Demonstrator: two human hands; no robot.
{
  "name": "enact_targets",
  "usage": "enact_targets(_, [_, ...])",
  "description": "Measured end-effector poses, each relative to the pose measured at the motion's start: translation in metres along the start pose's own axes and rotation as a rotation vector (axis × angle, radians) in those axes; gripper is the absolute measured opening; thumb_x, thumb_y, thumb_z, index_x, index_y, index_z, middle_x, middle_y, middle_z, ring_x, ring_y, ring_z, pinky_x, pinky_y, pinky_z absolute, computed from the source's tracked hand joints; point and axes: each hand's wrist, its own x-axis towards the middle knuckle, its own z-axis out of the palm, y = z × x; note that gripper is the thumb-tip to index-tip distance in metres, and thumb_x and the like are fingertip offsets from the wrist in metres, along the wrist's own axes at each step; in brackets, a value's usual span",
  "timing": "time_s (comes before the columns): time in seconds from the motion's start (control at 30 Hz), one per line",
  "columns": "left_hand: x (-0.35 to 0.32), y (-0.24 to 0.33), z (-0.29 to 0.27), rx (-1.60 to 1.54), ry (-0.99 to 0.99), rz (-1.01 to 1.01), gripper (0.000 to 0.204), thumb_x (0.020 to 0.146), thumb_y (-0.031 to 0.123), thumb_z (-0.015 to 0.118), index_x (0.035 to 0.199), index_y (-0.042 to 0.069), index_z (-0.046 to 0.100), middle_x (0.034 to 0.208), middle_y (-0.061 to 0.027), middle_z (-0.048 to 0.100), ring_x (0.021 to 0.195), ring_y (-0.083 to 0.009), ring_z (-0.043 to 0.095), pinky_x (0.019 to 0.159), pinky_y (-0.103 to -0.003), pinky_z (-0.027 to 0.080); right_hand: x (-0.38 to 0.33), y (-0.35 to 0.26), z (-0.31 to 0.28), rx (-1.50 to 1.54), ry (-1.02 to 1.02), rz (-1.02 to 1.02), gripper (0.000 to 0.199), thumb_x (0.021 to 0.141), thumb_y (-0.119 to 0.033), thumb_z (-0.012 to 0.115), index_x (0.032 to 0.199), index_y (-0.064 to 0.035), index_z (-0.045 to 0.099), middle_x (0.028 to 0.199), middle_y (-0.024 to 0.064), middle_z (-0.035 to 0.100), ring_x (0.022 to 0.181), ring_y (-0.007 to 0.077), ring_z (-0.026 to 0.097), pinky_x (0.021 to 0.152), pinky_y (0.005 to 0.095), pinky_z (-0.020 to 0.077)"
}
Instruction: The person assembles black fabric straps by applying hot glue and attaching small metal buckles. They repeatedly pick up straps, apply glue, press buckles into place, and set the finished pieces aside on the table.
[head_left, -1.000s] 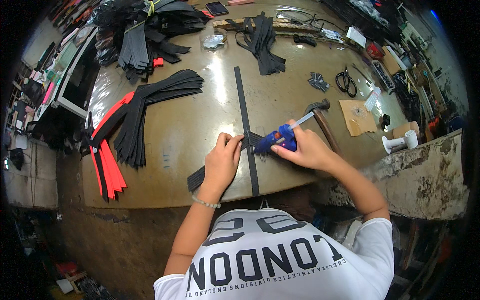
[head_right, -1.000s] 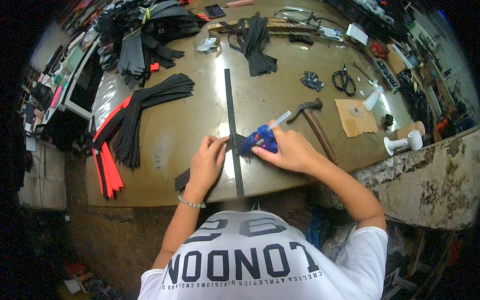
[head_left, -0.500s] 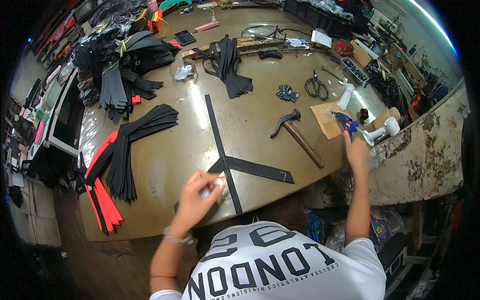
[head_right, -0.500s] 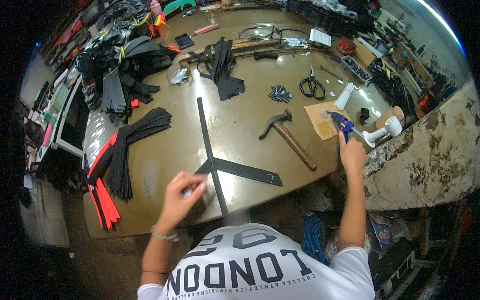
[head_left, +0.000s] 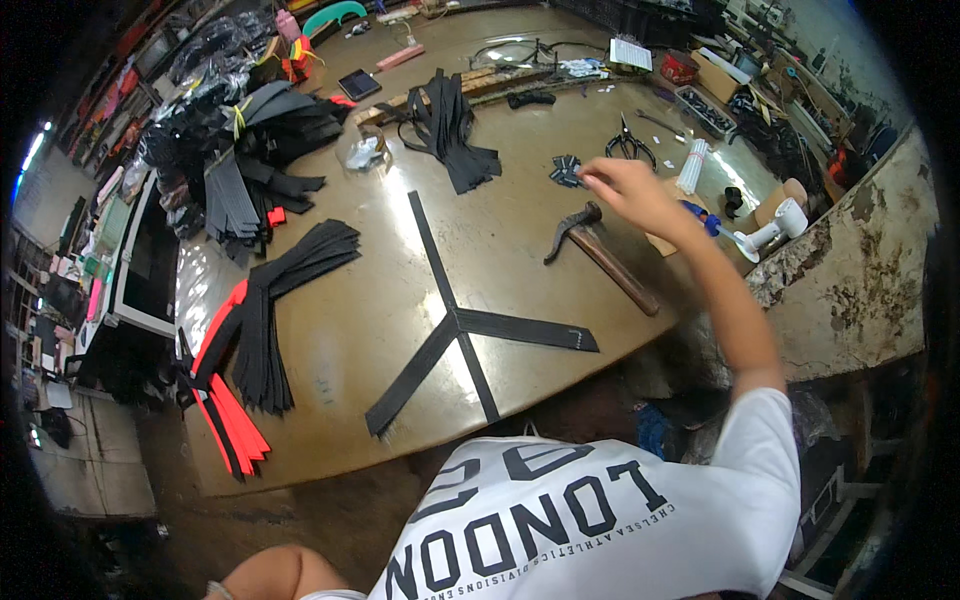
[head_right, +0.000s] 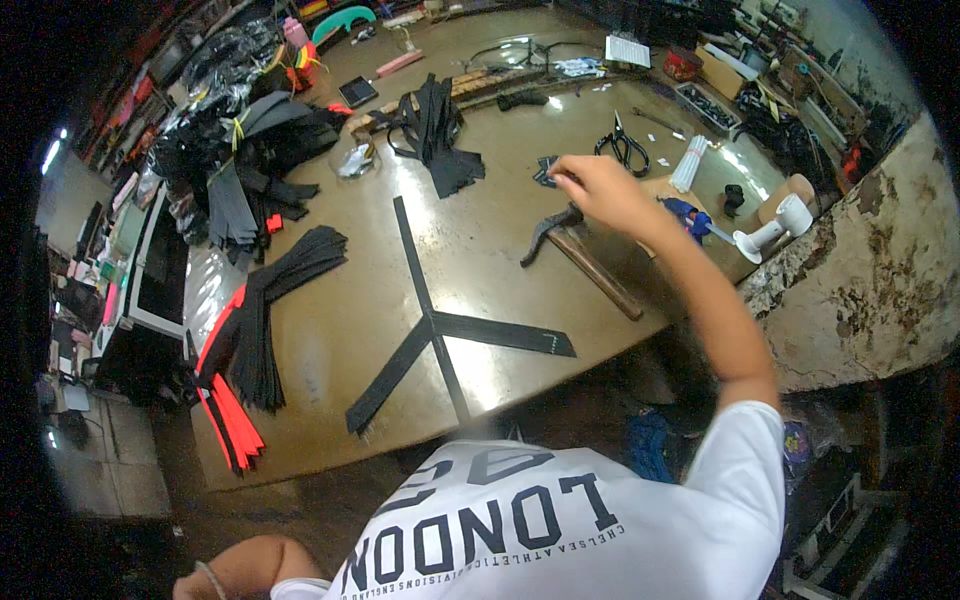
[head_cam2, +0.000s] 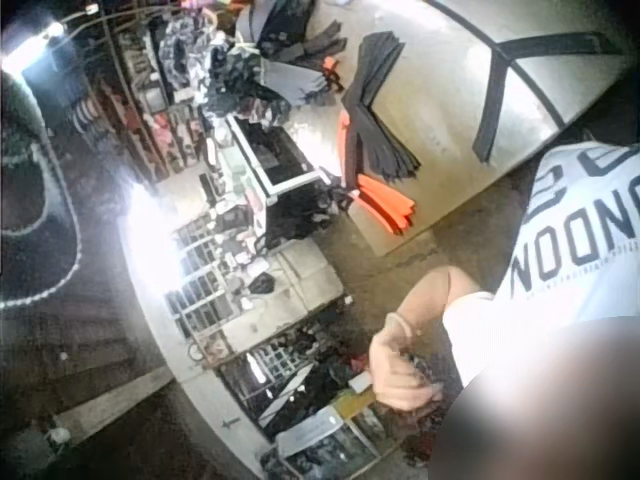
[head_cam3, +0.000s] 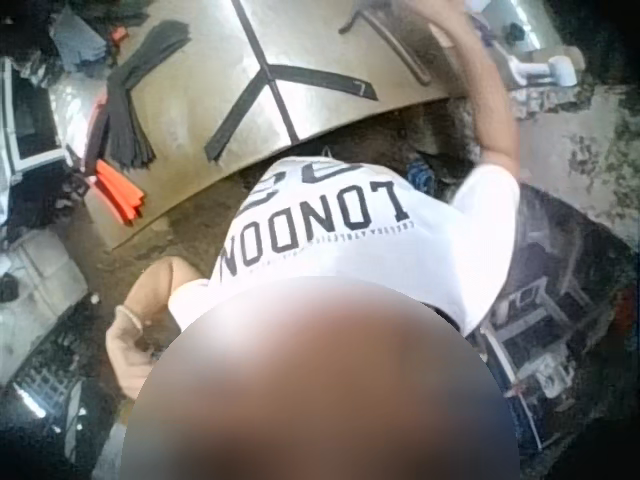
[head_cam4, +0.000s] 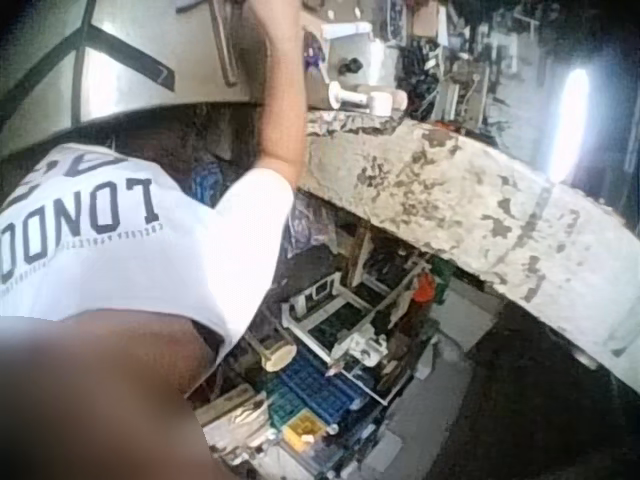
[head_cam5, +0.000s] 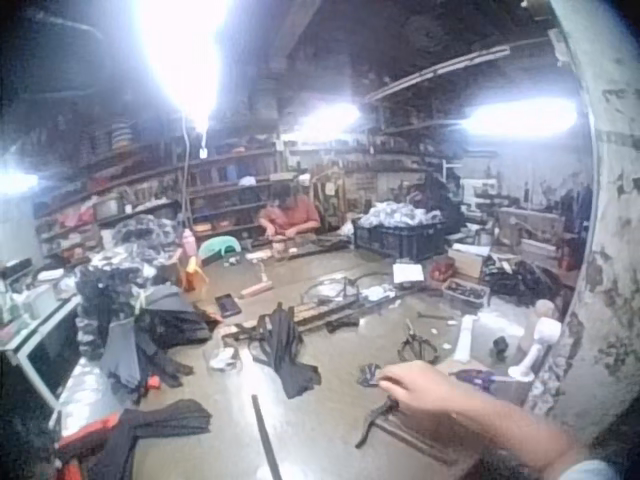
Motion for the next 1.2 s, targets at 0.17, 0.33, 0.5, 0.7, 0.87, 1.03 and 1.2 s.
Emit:
enact_targets(0.17, [0.015,0.027,-0.002,-0.193,-0.45,-0.127,0.008,0.075,0.006,0.055,0.069,0.005,0.061,0.077,-0.0105,0.062,0.053,-0.0095,0.046,0.042,-0.02,0.032,0.047,0.09,0.086,-0.11,0.013,0.038,0.019,0.088,-0.017,0.064,0.102,-0.004,0.068,0.094,0.0149,0.062,0.089,0.0322,0.061,0.08,0.0397,0.0494])
enact_targets(0.33, [-0.008,0.032,0.015,0.068,-0.077,-0.05,0.007,0.073,0.011,0.058,0.066,0.013,0.058,0.077,-0.0021,0.065,0.054,-0.0079,0.048,0.049,-0.019,0.035,0.052,0.098,0.092,-0.048,-0.042,0.157,0.014,0.085,-0.018,0.067,0.087,-0.0052,0.062,0.095,0.0132,0.058,0.092,0.0346,0.058,0.079,0.0433,0.0475])
enact_targets(0.5, [-0.035,0.046,-0.02,0.255,0.041,-0.111,0.015,0.072,0.014,0.062,0.059,0.02,0.059,0.077,0.003,0.072,0.059,-0.0031,0.05,0.056,-0.02,0.032,0.05,0.068,0.069,-0.084,0.033,0.047,0.019,0.085,-0.021,0.067,0.088,-0.0042,0.058,0.09,0.013,0.059,0.086,0.034,0.059,0.074,0.0428,0.0476])
enact_targets(0.7, [-0.077,-0.047,-0.036,-0.676,-0.212,-1.04,0.013,0.085,0.017,0.06,0.079,0.008,0.066,0.08,-0.0062,0.068,0.065,-0.0151,0.058,0.061,-0.027,0.042,0.033,0.023,0.046,0.454,0.069,0.341,0.019,0.088,-0.016,0.066,0.082,-0.0027,0.053,0.076,0.0066,0.066,0.065,0.0104,0.061,0.059,0.0275,0.0469])
enact_targets(0.87, [-0.112,-0.15,0.108,-0.689,-0.152,-1.195,0.022,0.094,0.015,0.058,0.104,0.0,0.07,0.096,-0.0135,0.07,0.084,-0.0247,0.064,0.078,-0.036,0.049,-0.021,-0.028,0.057,1.059,0.079,0.417,0.02,0.086,-0.015,0.073,0.085,-0.0058,0.055,0.084,0.0023,0.066,0.072,0.0069,0.061,0.059,0.0211,0.048])
enact_targets(1.03, [-0.099,-0.188,0.148,-1.052,-0.389,-0.909,0.019,0.092,0.018,0.066,0.098,0.001,0.068,0.1,-0.0104,0.067,0.09,-0.0233,0.063,0.08,-0.033,0.048,-0.055,-0.043,0.079,1.082,0.112,0.647,0.02,0.083,-0.014,0.077,0.088,-0.0026,0.062,0.08,0.001,0.064,0.071,0.0069,0.06,0.064,0.0218,0.0511])
enact_targets(1.2, [-0.092,-0.193,0.135,-0.41,-0.243,-1.153,0.016,0.088,0.017,0.071,0.092,0.002,0.069,0.092,-0.0095,0.068,0.082,-0.0193,0.064,0.073,-0.032,0.05,-0.057,-0.05,0.062,1.032,0.238,0.533,0.019,0.084,-0.012,0.075,0.094,-0.0004,0.064,0.083,0.0022,0.065,0.076,0.0083,0.062,0.072,0.0227,0.0516])
